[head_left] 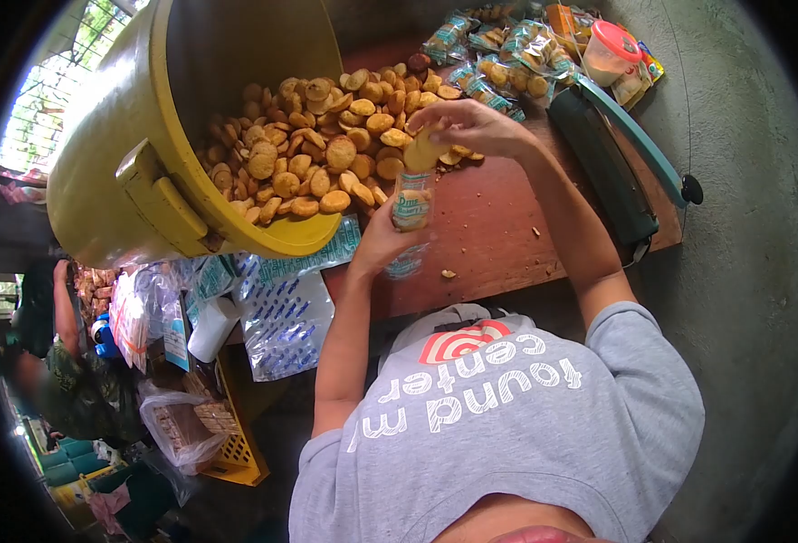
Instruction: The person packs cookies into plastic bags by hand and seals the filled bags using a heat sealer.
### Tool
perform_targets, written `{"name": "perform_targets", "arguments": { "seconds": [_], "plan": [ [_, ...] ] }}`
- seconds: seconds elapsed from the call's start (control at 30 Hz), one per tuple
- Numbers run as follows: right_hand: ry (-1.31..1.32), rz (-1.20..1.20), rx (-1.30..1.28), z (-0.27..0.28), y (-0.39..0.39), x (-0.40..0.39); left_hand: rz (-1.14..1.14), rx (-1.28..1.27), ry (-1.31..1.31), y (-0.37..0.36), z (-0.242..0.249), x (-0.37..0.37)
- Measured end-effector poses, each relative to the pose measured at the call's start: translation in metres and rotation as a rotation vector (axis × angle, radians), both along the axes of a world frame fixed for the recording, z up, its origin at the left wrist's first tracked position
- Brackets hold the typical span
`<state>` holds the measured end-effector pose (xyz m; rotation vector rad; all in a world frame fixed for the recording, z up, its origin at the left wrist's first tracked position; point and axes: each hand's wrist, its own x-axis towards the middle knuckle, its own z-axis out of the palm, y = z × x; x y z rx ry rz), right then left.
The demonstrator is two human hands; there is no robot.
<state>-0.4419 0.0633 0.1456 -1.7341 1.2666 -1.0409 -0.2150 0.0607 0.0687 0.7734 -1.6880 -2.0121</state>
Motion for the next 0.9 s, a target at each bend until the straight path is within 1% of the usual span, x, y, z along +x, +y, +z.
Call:
{"name": "perform_targets", "arguments": {
  "seconds": [0.07,0.1,0.17,0.2,0.23,0.27,0.3,0.33,0.4,0.43,0.5,0.53,0.6,0.63,0.7,0.73,0.8,0.83,0.9],
  "plan": [
    [0.098,0.109,0.071,-0.005,0.001,0.007,-0.002,-0.031,0.022,0.0,0.002,-0.003],
    [0.098,0.11,0.071,-0.007,0.001,0.011,0.0,-0.068,0.029,0.0,0.005,-0.004],
    [0.169,0.121,0.31,-0.008,0.004,0.02,0.002,-0.104,0.037,0.0,0.003,-0.005],
    [0.132,0.078,0.344,-0.005,0.007,0.024,-0.026,-0.05,-0.026,-0.001,-0.002,-0.003],
    [0.132,0.079,0.344,-0.009,0.006,0.025,-0.054,0.003,-0.089,-0.002,-0.005,-0.003],
    [0.093,0.072,0.24,-0.013,0.006,0.027,-0.054,0.004,-0.09,-0.002,-0.005,-0.002],
    [0.052,0.064,0.136,-0.017,0.006,0.028,-0.017,0.149,-0.002,0.0,-0.006,-0.001],
    [0.052,0.06,0.137,-0.019,0.009,0.029,0.019,0.293,0.087,0.0,-0.006,-0.002],
    [-0.177,-0.01,0.201,-0.019,0.015,0.038,0.024,0.308,0.098,0.002,0.001,-0.003],
    [-0.177,-0.01,0.203,-0.021,0.014,0.039,0.029,0.324,0.11,0.002,0.004,-0.003],
    [-0.106,-0.139,0.221,-0.029,0.013,0.039,0.041,0.359,0.135,0.002,0.006,-0.004],
    [-0.107,-0.141,0.222,-0.031,0.013,0.039,0.053,0.392,0.16,0.001,0.007,-0.005],
    [0.045,-0.167,-0.052,-0.033,0.014,0.041,0.044,0.42,0.184,0.0,0.01,-0.006],
    [0.044,-0.167,-0.051,-0.033,0.015,0.042,0.035,0.447,0.209,0.0,0.011,-0.007],
    [0.045,-0.082,-0.119,-0.033,0.019,0.043,0.035,0.48,0.229,-0.001,0.016,-0.008],
    [0.045,-0.086,-0.118,-0.036,0.019,0.041,0.034,0.512,0.249,-0.001,0.017,-0.009],
    [-0.08,-0.071,0.044,-0.045,0.015,0.038,0.013,0.536,0.253,-0.002,0.018,-0.011],
    [-0.081,-0.074,0.043,-0.049,0.014,0.036,-0.004,0.559,0.257,-0.002,0.019,-0.012],
    [-0.164,-0.077,0.178,-0.052,0.015,0.036,-0.004,0.552,0.253,-0.001,0.018,-0.015]
  ]
}}
